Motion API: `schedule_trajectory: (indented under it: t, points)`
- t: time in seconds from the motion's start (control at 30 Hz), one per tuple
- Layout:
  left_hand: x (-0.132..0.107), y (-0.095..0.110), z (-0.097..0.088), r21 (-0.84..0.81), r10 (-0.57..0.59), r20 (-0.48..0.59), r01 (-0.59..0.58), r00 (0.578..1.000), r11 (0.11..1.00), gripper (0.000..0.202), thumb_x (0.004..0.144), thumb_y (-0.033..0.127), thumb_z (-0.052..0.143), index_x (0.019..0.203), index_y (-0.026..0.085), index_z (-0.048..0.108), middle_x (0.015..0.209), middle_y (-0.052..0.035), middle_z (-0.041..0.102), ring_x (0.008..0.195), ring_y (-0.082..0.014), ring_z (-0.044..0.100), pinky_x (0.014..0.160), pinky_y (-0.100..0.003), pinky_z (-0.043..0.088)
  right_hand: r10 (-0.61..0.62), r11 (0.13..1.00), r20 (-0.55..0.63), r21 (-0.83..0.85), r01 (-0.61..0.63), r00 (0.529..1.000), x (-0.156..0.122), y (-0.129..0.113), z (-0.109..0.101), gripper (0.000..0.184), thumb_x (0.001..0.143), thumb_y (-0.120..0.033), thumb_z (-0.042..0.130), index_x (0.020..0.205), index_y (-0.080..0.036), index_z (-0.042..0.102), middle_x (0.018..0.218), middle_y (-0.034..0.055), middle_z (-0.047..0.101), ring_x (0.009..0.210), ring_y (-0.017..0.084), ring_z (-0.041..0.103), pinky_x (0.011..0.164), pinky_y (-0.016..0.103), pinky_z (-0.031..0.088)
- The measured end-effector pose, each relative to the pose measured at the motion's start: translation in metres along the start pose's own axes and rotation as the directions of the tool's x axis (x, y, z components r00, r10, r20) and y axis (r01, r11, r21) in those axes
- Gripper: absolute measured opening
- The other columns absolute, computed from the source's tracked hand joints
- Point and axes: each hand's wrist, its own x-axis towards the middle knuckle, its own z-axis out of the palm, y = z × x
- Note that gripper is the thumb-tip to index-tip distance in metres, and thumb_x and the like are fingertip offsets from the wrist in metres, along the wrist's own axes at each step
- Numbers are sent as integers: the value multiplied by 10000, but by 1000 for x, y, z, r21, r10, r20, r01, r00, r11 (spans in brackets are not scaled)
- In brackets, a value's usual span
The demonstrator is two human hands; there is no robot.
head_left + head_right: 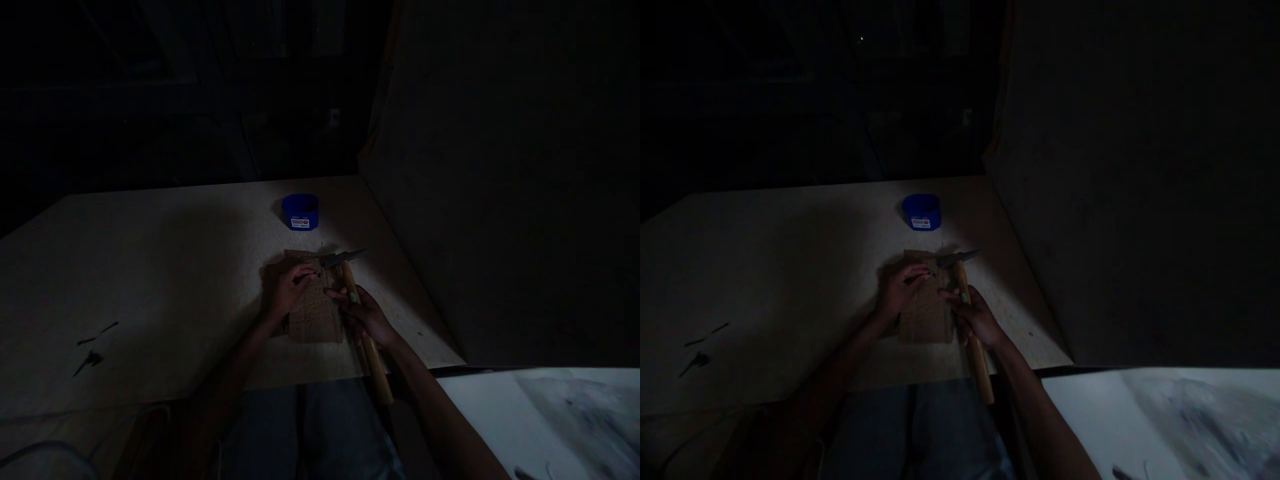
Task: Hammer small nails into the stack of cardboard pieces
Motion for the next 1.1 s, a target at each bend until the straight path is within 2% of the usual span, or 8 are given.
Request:
schedule_trajectory:
  t: [0.13,0.5,0.7,0.9,1.1]
  points:
    - [0,0,1,-9,-14,-12,14,1000,1000,171,866,247,686,1030,199,698,1035,-56,783,970,-191,744,922,-364,591,2,1000,-7,-3,-2,1000,-1,-1,1,313,795,-285,693,1005,-232,467,1400,140,630,288,0,385,251,173,376]
    - [-1,-6,4,127,112,-2,-111,994,986,164,904,244,648,1052,216,713,1071,-48,775,994,-188,737,919,-350,597,-7,1000,14,-7,7,1000,0,-1,-1,272,812,-242,665,1008,-231,478,1412,154,617,296,3,382,252,166,362]
    - [-1,-8,4,125,114,-23,-110,993,986,162,903,232,653,1053,225,713,1065,-38,778,990,-182,740,920,-348,600,-14,1000,20,-2,14,1000,-1,0,0,280,808,-248,669,1012,-235,478,1411,148,620,299,-2,359,253,165,362]
    - [-2,-5,3,180,140,10,-140,990,974,182,904,242,655,1078,235,710,1084,-36,773,1004,-180,735,911,-338,600,-3,1000,-2,-8,3,1000,-1,-1,0,281,793,-238,665,1007,-230,483,1397,152,631,293,-2,368,248,163,346]
    - [0,-5,4,72,95,3,-95,996,993,196,872,226,679,1067,221,703,1068,-42,773,974,-173,735,909,-349,597,-16,999,-25,-47,15,1000,-2,0,1,306,782,-265,677,1019,-231,486,1367,141,655,292,-2,365,250,164,341]
